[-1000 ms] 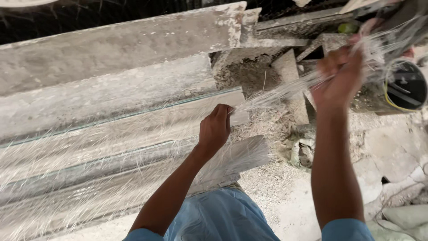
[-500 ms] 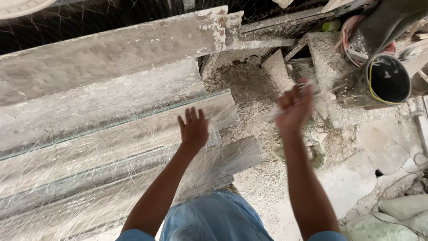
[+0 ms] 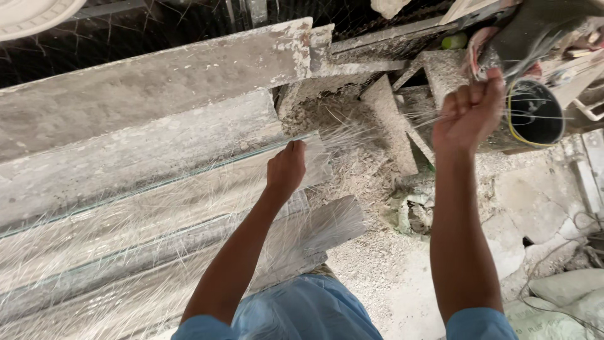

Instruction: The person repeatedly takes bundles of white fibrous strands from a bucket, lays them along a long rectangular mold, and smooths them with hands. The person also uses a trowel to spread a white paste over the strands and continues to press and smooth the material along the mold.

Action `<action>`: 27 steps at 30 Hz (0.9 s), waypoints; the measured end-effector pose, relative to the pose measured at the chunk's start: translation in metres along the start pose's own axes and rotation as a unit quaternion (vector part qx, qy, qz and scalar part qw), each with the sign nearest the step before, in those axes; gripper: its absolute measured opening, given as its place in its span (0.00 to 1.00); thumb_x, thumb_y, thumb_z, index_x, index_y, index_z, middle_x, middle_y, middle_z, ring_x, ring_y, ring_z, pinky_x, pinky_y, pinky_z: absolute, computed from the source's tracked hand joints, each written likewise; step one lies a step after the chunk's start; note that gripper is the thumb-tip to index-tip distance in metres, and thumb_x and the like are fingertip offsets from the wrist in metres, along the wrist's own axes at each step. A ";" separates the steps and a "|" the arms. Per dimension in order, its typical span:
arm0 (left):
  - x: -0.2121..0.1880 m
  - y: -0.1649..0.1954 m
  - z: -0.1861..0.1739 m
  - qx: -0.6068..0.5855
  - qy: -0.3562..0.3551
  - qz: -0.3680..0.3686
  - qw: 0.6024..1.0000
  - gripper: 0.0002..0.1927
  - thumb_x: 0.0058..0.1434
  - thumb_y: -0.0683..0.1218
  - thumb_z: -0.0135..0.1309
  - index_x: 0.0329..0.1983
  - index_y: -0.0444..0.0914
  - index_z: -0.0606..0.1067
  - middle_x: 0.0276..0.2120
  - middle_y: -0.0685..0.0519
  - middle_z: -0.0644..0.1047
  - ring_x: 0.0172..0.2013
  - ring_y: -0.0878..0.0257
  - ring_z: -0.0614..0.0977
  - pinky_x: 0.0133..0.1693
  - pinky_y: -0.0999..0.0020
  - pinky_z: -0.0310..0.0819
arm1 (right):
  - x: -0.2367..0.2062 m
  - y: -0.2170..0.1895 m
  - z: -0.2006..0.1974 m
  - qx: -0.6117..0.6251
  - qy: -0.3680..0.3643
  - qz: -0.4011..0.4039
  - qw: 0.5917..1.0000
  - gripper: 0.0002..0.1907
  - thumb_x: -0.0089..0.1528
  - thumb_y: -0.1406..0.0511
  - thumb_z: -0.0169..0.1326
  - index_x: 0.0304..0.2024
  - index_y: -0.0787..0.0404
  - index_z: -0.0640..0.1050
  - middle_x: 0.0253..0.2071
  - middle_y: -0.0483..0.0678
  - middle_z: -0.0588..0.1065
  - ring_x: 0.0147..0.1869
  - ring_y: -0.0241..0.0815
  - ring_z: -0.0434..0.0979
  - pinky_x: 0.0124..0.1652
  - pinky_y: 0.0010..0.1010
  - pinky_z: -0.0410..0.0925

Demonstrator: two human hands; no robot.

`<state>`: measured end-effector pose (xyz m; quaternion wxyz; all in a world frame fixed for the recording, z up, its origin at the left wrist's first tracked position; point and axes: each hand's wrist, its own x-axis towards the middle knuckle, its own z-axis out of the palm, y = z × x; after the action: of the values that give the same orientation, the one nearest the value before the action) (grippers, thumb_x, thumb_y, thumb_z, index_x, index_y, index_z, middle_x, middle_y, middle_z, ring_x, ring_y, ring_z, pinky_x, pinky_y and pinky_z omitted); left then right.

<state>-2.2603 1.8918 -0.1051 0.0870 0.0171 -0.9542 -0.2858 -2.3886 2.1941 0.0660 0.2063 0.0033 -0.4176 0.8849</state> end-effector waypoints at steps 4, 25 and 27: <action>0.013 -0.020 0.034 0.134 -0.063 -0.043 0.988 0.07 0.65 0.42 0.51 0.44 0.35 0.73 0.39 0.44 0.79 0.34 0.50 0.84 0.27 0.53 0.79 | 0.003 -0.013 -0.023 -0.011 0.006 -0.018 1.000 0.13 0.77 0.64 0.41 0.41 0.60 0.74 0.23 0.40 0.58 0.21 0.30 0.50 0.18 0.26 0.51; -0.092 0.043 -0.092 -0.195 0.095 -0.152 0.964 0.12 0.71 0.38 0.47 0.54 0.35 0.76 0.45 0.44 0.78 0.36 0.53 0.83 0.36 0.55 0.83 | -0.222 0.151 0.071 0.020 -0.241 0.278 0.930 0.10 0.73 0.61 0.44 0.39 0.56 0.72 0.38 0.52 0.76 0.46 0.46 0.79 0.61 0.44 0.77; -0.098 0.002 -0.103 -0.142 0.108 -0.159 0.971 0.12 0.71 0.36 0.45 0.50 0.36 0.78 0.42 0.46 0.78 0.25 0.59 0.81 0.24 0.62 0.79 | -0.195 0.146 0.075 -0.048 -0.282 0.228 0.931 0.12 0.72 0.60 0.43 0.42 0.57 0.75 0.37 0.49 0.77 0.41 0.41 0.80 0.46 0.37 0.77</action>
<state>-2.1452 1.8456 -0.0354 0.1447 0.1868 -0.8738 -0.4251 -2.2767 1.9852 -0.0275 -0.1274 0.1477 -0.4900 0.8496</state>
